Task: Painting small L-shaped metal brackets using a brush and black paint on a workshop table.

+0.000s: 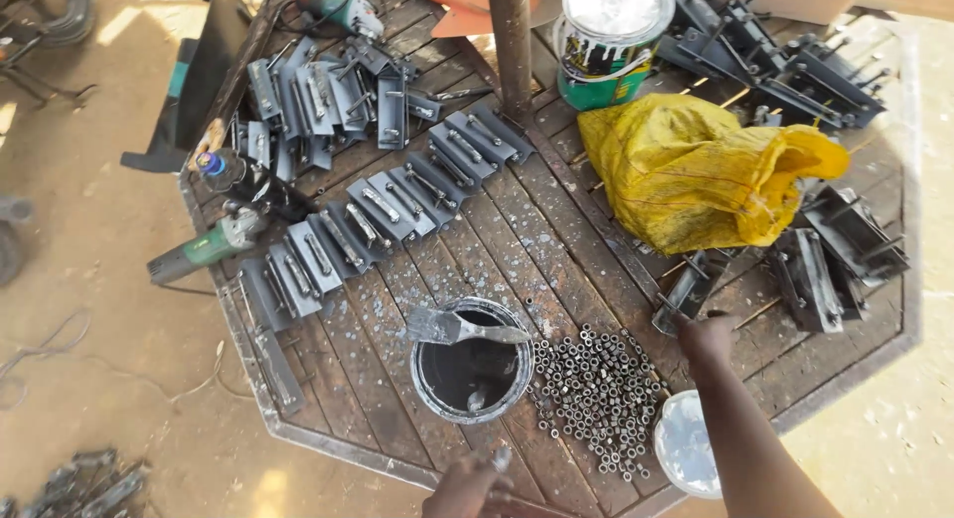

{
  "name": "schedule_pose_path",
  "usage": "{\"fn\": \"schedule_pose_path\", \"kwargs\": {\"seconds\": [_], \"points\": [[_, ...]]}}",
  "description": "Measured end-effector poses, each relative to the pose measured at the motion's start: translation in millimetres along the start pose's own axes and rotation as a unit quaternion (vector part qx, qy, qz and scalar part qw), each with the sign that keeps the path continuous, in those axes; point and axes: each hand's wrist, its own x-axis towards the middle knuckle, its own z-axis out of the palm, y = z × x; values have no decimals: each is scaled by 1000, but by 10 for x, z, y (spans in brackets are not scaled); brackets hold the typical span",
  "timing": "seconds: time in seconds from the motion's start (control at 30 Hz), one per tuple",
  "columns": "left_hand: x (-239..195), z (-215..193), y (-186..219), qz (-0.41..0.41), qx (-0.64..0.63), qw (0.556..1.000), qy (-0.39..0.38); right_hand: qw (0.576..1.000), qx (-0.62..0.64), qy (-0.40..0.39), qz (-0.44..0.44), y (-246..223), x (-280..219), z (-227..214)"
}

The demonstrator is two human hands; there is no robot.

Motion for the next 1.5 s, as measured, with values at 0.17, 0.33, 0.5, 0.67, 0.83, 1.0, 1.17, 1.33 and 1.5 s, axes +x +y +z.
{"fn": "schedule_pose_path", "kwargs": {"seconds": [0.17,0.33,0.5,0.67,0.83,1.0,1.17,1.33,1.5], "points": [[-8,133,91,19,135,990,44,998,16,-10,-56,343,569,190],[32,279,381,76,88,990,74,951,214,-218,-39,623,418,-79],[107,619,622,163,146,975,-29,809,352,-471,11,1133,-201,-117],[329,810,562,169,-217,927,-255,753,371,-538,78,1468,-1141,65],[59,821,608,121,-325,915,-204,890,95,-447,-2,1003,-1733,-80],[81,826,543,137,-75,988,18,956,-8,-184,-227,1247,-1461,21],[35,961,482,161,23,986,37,929,-136,-224,-262,1106,-1620,121],[84,975,417,175,-44,983,20,939,-75,-264,-207,1103,-1601,72],[472,995,283,242,7,970,7,896,206,-388,-68,1275,-1490,-19]]}}
